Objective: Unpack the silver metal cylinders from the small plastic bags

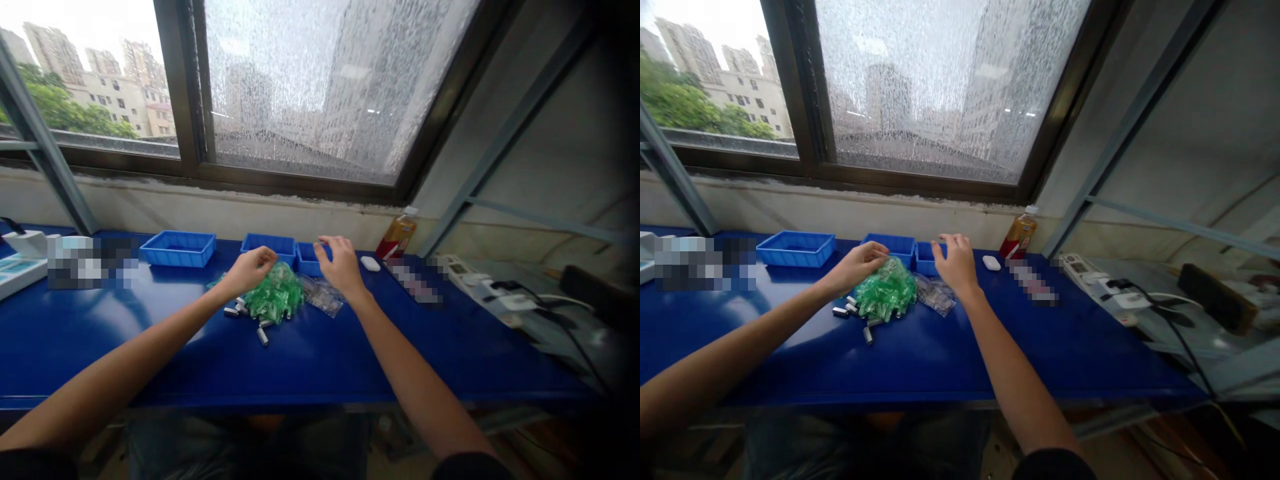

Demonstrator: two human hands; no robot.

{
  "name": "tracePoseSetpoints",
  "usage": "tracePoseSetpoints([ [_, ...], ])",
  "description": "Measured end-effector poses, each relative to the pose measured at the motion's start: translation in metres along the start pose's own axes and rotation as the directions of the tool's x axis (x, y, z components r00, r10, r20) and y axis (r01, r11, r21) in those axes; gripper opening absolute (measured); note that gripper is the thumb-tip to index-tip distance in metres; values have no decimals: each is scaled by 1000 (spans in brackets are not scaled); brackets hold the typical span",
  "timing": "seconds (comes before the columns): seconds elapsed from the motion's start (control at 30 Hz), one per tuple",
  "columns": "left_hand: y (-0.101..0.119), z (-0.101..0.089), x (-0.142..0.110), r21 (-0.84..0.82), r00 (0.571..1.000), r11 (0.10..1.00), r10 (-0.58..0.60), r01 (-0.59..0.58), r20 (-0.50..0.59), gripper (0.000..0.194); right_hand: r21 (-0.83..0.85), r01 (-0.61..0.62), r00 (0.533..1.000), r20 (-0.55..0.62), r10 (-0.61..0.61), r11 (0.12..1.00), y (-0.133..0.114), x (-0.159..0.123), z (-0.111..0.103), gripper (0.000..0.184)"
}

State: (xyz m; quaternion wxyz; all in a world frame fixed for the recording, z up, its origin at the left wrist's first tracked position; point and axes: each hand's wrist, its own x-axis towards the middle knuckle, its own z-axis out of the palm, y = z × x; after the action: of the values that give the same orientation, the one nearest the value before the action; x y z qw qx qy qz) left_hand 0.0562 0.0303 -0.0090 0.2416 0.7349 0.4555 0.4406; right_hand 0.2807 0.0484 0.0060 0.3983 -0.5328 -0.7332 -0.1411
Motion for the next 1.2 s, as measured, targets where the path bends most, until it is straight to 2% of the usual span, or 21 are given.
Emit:
tracePoseSetpoints([
  [0.07, -7, -1, 0, 231, 992, 965, 109, -121, 65, 20, 109, 90, 994, 58, -97, 990, -25, -6, 1, 37],
  [0.13, -10, -12, -2, 419, 969, 873, 224, -248, 106, 23, 167, 181, 959, 190, -212, 969, -46, -16, 4, 38],
  [0.2, -12, -33, -2, 542, 963, 801, 263, -255, 64, 29, 197, 253, 886, 346, -308, 947, -62, -26, 8, 43],
  [0.23, -14, -47, -2, 600, 968, 777, 250, -192, -15, 30, 207, 278, 847, 409, -341, 938, -67, -31, 10, 44],
  [0.3, -22, -75, 1, 721, 977, 693, 151, 6, -152, 35, 217, 302, 794, 482, -370, 928, -71, -36, 13, 45],
  [0.33, -29, -89, 2, 774, 986, 627, 55, 88, -157, 39, 217, 301, 786, 494, -371, 929, -71, -38, 14, 44],
  [0.37, -37, -101, 3, 819, 989, 554, -89, 150, -121, 41, 217, 296, 786, 498, -366, 930, -70, -38, 15, 44],
  [0.4, -46, -110, 3, 849, 964, 489, -253, 200, -82, 38, 217, 290, 788, 498, -362, 932, -69, -38, 15, 44],
  [0.47, -62, -120, 3, 854, 946, 482, -322, 195, -33, 33, 217, 280, 791, 500, -352, 935, -67, -37, 16, 44],
  [0.53, -72, -117, 4, 847, 953, 510, -302, 152, 10, 34, 213, 274, 794, 500, -346, 938, -67, -37, 16, 45],
  [0.6, -75, -105, 5, 836, 968, 540, -248, 100, 44, 36, 211, 275, 797, 495, -345, 938, -67, -37, 17, 45],
  [0.8, -70, -67, 11, 771, 995, 636, -60, -24, 80, 38, 209, 282, 804, 482, -349, 937, -69, -38, 18, 45],
  [0.93, -70, -60, 9, 743, 997, 668, -7, -52, 77, 38, 249, 281, 810, 456, -368, 927, -69, -38, 17, 44],
  [1.0, -70, -61, 7, 736, 998, 676, -19, -32, 61, 37, 285, 281, 833, 401, -381, 916, -68, -35, 16, 41],
  [1.07, -68, -63, 8, 727, 998, 686, -41, -2, 42, 38, 287, 261, 882, 318, -348, 922, -64, -30, 18, 39],
  [1.13, -66, -64, 10, 717, 998, 697, -44, 3, 38, 41, 224, 206, 936, 238, -259, 953, -55, -21, 22, 40],
  [1.2, -66, -64, 14, 716, 997, 697, -20, -35, 68, 46, 117, 132, 969, 195, -153, 984, -44, -11, 28, 42],
])
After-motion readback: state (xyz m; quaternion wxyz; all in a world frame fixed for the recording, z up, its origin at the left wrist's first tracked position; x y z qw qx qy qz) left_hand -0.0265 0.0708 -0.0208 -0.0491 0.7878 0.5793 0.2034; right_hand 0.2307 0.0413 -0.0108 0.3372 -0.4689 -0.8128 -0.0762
